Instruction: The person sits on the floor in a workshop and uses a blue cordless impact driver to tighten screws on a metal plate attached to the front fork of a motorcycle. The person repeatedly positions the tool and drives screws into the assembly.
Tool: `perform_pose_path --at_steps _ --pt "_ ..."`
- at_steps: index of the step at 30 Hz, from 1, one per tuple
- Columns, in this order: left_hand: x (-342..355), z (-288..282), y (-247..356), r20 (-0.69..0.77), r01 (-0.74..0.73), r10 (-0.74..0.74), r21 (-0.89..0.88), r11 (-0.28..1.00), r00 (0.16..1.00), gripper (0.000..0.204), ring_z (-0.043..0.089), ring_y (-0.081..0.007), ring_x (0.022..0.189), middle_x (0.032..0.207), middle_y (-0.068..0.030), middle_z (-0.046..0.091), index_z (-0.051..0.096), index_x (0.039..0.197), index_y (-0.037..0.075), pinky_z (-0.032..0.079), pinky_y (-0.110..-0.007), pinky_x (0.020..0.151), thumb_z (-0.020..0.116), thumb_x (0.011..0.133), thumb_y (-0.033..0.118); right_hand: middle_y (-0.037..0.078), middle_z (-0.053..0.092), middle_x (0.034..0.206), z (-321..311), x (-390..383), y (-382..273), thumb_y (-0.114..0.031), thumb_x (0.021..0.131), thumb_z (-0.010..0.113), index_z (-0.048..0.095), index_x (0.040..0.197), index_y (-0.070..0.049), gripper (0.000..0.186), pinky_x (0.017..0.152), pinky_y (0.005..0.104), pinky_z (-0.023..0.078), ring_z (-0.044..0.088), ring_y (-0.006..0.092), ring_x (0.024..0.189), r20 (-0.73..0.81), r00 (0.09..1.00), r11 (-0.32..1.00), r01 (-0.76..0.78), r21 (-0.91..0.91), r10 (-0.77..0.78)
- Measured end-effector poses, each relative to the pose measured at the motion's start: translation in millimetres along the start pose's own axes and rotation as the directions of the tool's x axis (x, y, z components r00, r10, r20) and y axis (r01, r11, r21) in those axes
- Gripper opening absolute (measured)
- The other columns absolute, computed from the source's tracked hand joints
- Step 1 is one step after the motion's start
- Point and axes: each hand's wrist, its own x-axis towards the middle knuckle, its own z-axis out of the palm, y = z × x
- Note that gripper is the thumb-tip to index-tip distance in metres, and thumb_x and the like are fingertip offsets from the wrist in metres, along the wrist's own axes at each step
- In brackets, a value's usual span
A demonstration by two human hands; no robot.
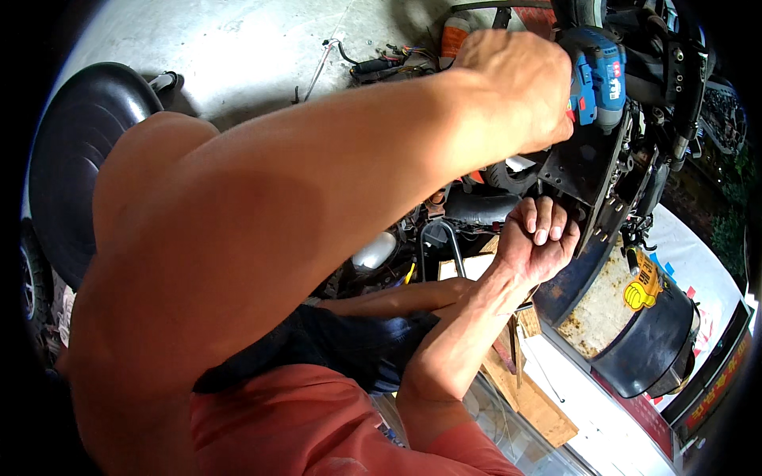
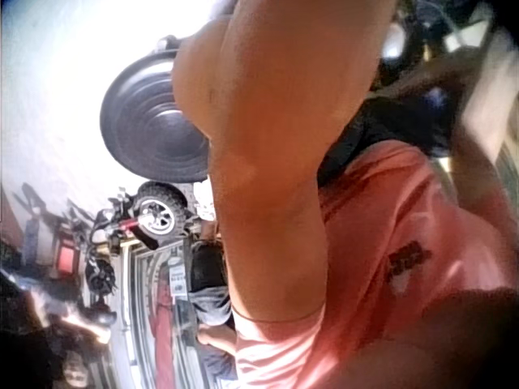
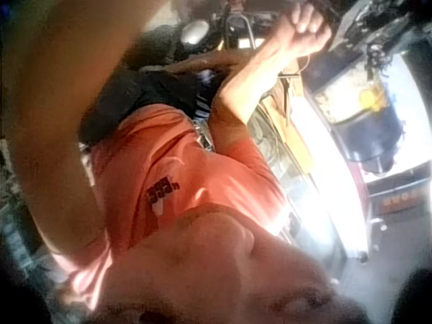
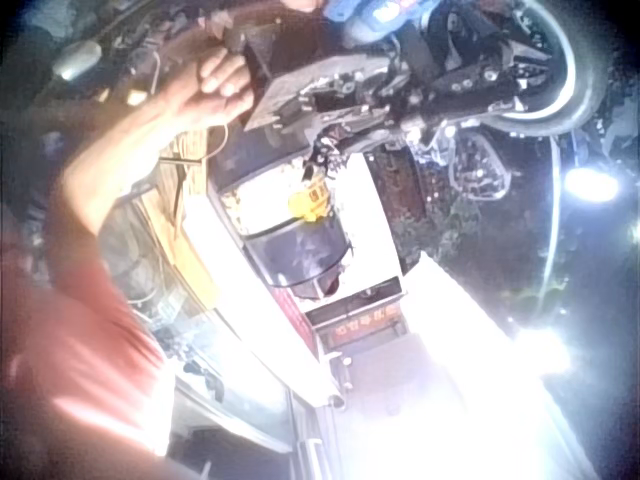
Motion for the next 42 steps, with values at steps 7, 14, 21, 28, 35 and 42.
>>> perform_pose_path --at_steps 7,14,21,28,35,42 --pt "15 9 0 -0.032 -0.019 0.022 0.098 0.995 0.999 0.029 0.078 -0.0261 0.095 0.098 -0.0118 0.080 0.081 0.099 0.008 0.061 -0.040 0.087 0.077 0.082 0.031 -0.003 0.048 0.066 -13 -1 0 -0.021 0.107 0.052 0.049 0.075 -0.013 0.033 0.056 0.0307 0.039 0.044 0.0121 0.054 0.099 0.994 0.990 0.067 -0.120 -0.056" --pt "15 -4 1 0.036 0.031 -0.032 0.028 0.999 0.999 0.027 0.078 -0.0254 0.095 0.099 -0.0108 0.080 0.081 0.100 0.010 0.061 -0.040 0.087 0.076 0.081 0.030 -0.003 0.048 0.065 0 -3 -2 -0.019 0.108 0.048 0.049 0.074 -0.014 0.034 0.056 0.0301 0.038 0.044 0.0118 0.052 0.053 0.999 0.987 0.008 -0.163 0.001" --pt "14 -4 4 0.009 -0.007 0.007 0.061 0.998 1.000 0.034 0.077 -0.0330 0.094 0.095 -0.0182 0.078 0.081 0.097 0.005 0.061 -0.044 0.087 0.077 0.079 0.034 -0.004 0.046 0.061 -4 -3 4 -0.022 0.107 0.046 0.048 0.068 -0.014 0.040 0.057 0.0301 0.039 0.044 0.0113 0.052 0.031 0.999 1.000 0.018 -0.005 -0.018" --pt "14 -7 9 0.031 0.021 -0.025 0.139 0.990 0.999 0.028 0.078 -0.0251 0.098 0.102 -0.0101 0.080 0.082 0.103 0.013 0.061 -0.039 0.089 0.073 0.081 0.028 -0.004 0.046 0.068 -2 -13 1 -0.025 0.111 0.051 0.048 0.076 -0.014 0.036 0.060 0.0309 0.039 0.043 0.0109 0.057 0.087 0.993 0.961 0.102 -0.258 -0.082" --pt "-7 -20 9 -0.013 -0.077 0.076 -0.069 0.995 0.997 0.023 0.076 -0.0341 0.085 0.090 -0.0204 0.076 0.077 0.097 0.000 0.061 -0.044 0.079 0.070 0.086 0.019 -0.004 0.045 0.069 -2 -12 -11 -0.022 0.110 0.050 0.046 0.077 -0.014 0.034 0.061 0.0305 0.038 0.043 0.0115 0.059 0.076 0.997 0.985 0.011 -0.171 0.002" --pt "0 -36 12 0.084 -0.001 0.011 -0.121 0.993 0.996 0.026 0.077 -0.0379 0.093 0.095 -0.0256 0.076 0.079 0.095 -0.004 0.060 -0.045 0.086 0.072 0.082 0.018 -0.004 0.042 0.065 -1 -19 -3 -0.020 0.110 0.052 0.048 0.084 -0.015 0.027 0.056 0.0272 0.038 0.042 0.0103 0.055 0.075 0.995 0.984 -0.055 -0.166 0.069"
